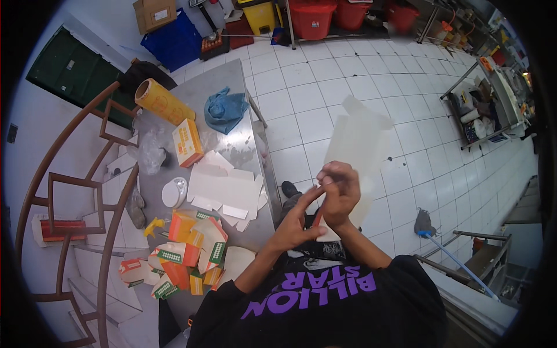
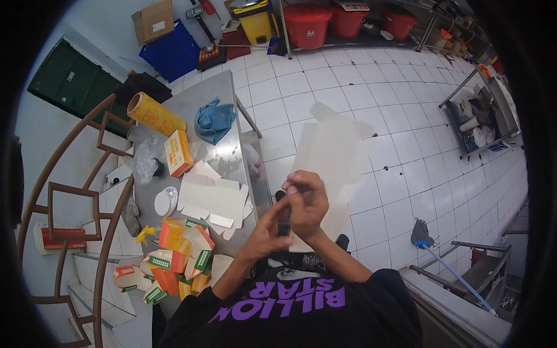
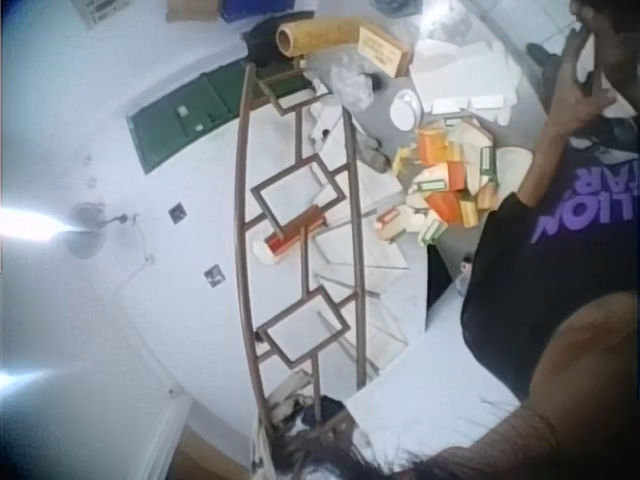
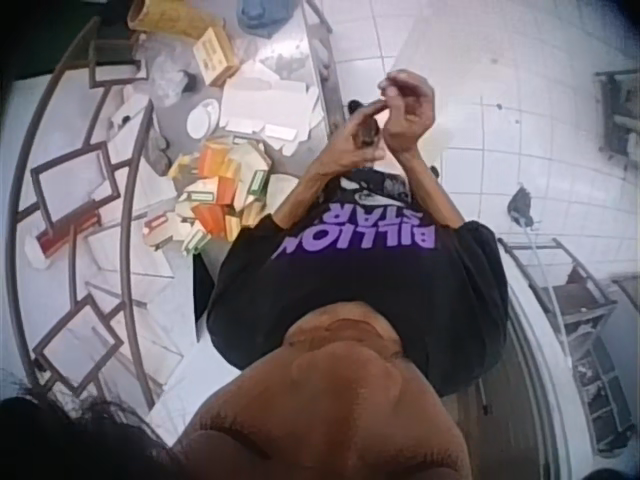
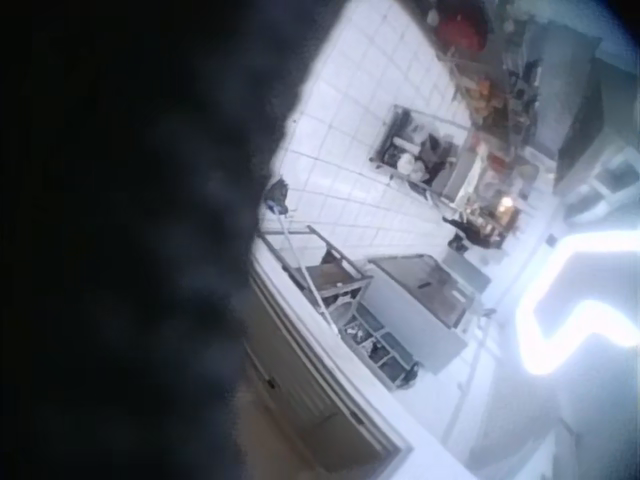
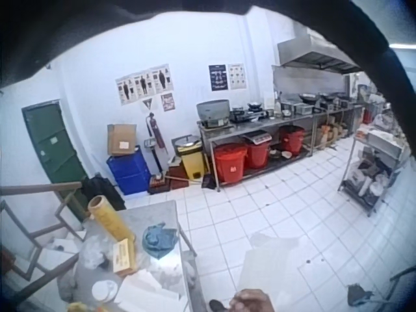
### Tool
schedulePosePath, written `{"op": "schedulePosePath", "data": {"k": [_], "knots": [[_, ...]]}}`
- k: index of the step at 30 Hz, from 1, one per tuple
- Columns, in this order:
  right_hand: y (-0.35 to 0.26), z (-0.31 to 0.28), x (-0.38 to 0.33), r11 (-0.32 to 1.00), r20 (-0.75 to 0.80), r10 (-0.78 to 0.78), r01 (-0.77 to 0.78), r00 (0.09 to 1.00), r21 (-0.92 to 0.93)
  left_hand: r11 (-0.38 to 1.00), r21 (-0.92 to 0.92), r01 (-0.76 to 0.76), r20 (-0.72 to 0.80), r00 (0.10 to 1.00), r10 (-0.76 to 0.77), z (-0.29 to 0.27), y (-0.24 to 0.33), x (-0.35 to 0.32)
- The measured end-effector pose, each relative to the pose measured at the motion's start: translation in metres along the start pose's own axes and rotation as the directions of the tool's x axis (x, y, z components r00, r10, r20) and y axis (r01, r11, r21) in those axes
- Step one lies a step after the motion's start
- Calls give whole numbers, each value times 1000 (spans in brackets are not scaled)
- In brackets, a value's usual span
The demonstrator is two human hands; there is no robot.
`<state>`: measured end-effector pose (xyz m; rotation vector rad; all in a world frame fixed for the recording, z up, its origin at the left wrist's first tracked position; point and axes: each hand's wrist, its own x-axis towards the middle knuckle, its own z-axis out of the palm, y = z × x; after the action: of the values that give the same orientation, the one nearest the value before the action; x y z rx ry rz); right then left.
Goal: The person folds flat cardboard sheets into takeout boxes by hand, interlocking the tabs and securing the flaps on a stainless steel table in a kitchen.
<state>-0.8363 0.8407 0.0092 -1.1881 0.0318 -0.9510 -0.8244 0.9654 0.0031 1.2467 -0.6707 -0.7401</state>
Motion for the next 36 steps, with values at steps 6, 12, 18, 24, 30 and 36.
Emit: {"op": "schedulePosePath", "data": {"k": [6, 12, 18, 24, 30, 36], "knots": [[-23, 4, 22, 767, -105, 421, -291, 901, 571, 993, -22, -120, -149, 982, 115, 27, 1, 6], [-42, -21, 38, 797, 131, 595, -562, 793, -220, 841, 506, -191, -146, 942, 302, 11, 13, 5], [-34, -33, 43, 732, 201, 681, -643, 705, -226, 838, 480, -260, -125, 925, 359, 4, 18, 5], [-26, -38, 4, 797, 201, 595, -538, 778, -276, 849, 450, -276, -357, 816, 454, -4, 13, 17], [-15, -31, -23, 873, 177, 389, -301, 904, -383, 870, 458, -183, -499, 757, 422, 6, 14, 17], [-37, -9, 6, 785, 58, 617, -619, 785, 27, 963, 5, -268, -482, 844, 237, 8, 20, 13]]}}
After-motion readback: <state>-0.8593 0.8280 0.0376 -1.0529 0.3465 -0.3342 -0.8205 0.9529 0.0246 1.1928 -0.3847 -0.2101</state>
